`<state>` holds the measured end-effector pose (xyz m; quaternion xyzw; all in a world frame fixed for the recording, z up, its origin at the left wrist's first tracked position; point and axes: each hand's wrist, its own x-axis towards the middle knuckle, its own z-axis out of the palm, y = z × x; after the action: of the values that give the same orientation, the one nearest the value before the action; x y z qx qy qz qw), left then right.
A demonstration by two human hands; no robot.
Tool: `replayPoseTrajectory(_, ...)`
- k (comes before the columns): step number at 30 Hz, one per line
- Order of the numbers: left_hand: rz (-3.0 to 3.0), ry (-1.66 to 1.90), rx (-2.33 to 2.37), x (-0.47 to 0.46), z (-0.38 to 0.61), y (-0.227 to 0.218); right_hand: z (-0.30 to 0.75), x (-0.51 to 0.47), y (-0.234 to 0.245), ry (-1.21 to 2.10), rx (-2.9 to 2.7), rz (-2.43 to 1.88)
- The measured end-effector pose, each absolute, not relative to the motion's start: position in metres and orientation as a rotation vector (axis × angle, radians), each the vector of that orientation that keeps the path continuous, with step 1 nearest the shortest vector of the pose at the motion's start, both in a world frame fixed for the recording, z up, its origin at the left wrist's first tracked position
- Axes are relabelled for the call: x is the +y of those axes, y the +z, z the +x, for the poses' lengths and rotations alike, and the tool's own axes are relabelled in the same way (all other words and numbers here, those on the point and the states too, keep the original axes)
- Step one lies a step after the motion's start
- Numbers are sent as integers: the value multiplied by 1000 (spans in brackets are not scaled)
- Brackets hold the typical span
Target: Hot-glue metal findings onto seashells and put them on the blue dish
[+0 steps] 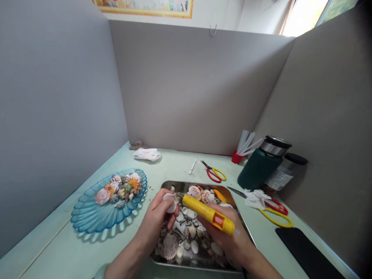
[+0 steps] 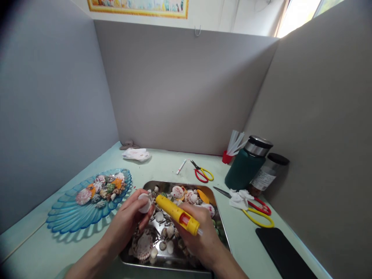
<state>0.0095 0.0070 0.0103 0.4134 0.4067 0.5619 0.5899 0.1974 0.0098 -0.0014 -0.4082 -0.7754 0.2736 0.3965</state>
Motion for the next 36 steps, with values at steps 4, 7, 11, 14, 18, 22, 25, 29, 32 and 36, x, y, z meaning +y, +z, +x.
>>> replayPoseTrajectory(4,1000,1260,937,10,6,5,198,10,-4,671,-1957,-1036)
replayPoseTrajectory(7,991,1258,925,10,5,4,198,11,-6,663,-1961,-1021)
replayPoseTrajectory(11,942,1261,923,9,5,5,199,11,-4,673,-1967,-1013)
replayPoseTrajectory(14,929,1259,886,9,4,5,199,10,-3,687,-1962,-1034)
replayPoseTrajectory(18,937,1276,860,9,4,4,199,10,-4,726,-1969,-1042)
replayPoseTrajectory(22,968,1297,904,10,6,4,199,10,-4,720,-1982,-1055)
replayPoseTrajectory(25,955,1293,960,9,7,7,199,10,-2,739,-1990,-1044)
replayPoseTrajectory(29,979,1310,1017,7,9,11,200,9,1,773,-1995,-1051)
replayPoseTrajectory(32,1015,1328,1065,6,9,12,202,9,-1,765,-1972,-1046)
replayPoseTrajectory(36,1065,1314,1118,8,6,11,205,9,-6,748,-1940,-1017)
